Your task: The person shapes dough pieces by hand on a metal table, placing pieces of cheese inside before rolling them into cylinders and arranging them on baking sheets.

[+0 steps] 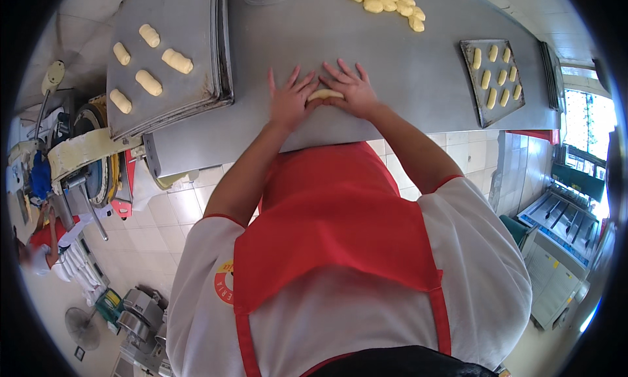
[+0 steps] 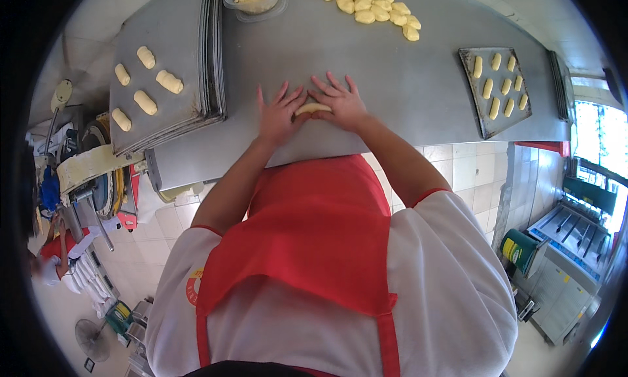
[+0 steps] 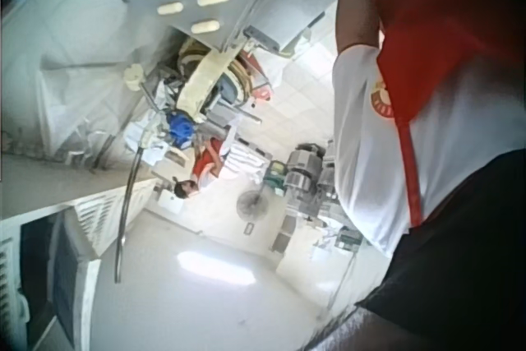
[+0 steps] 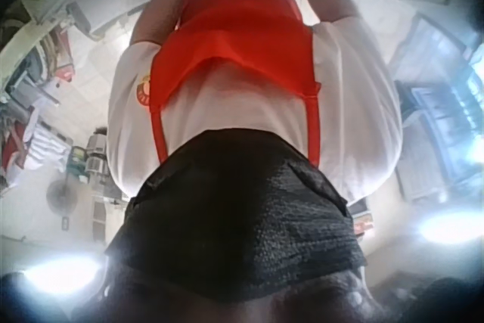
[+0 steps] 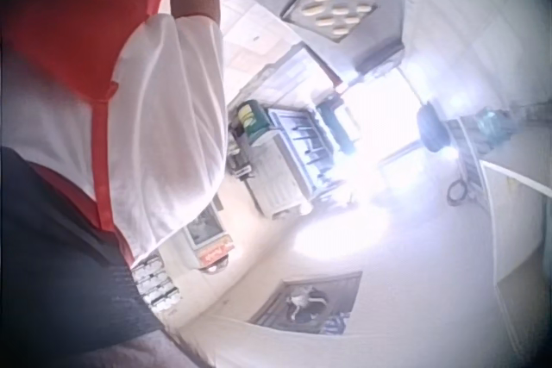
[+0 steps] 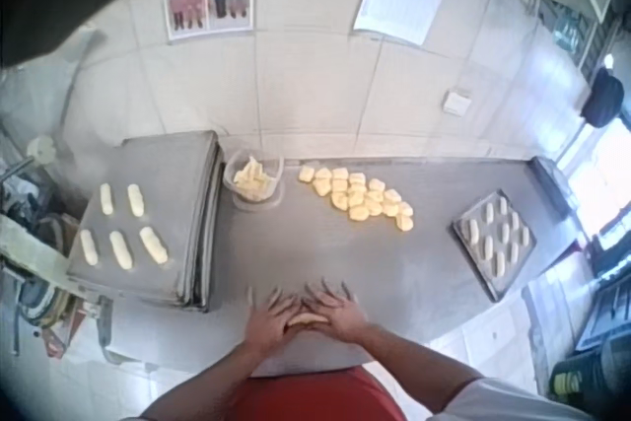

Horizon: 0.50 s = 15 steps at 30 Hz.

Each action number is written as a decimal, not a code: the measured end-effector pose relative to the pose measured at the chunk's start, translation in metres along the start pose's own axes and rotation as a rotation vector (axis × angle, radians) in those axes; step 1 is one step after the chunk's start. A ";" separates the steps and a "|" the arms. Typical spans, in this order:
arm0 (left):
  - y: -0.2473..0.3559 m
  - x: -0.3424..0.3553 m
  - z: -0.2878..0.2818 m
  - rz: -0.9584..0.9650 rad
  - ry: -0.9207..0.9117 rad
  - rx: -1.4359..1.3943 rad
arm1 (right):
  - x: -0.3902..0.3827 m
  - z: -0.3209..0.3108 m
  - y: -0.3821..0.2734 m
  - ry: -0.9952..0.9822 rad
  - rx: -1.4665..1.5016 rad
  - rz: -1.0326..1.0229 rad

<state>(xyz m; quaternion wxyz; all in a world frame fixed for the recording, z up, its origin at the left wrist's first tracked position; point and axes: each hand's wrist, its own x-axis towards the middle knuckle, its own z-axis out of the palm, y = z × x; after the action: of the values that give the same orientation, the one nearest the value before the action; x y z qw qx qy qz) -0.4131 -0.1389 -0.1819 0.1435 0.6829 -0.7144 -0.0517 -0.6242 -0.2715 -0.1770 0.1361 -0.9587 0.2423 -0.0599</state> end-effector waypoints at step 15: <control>0.014 -0.017 0.004 -0.084 -0.009 -0.167 | -0.018 -0.006 -0.012 -0.177 0.112 0.014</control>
<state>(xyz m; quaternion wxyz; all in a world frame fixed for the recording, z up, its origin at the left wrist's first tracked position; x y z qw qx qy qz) -0.4270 -0.1219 -0.1845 0.1947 0.6977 -0.6789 -0.1203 -0.6355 -0.2537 -0.1687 0.2108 -0.9494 0.2324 0.0124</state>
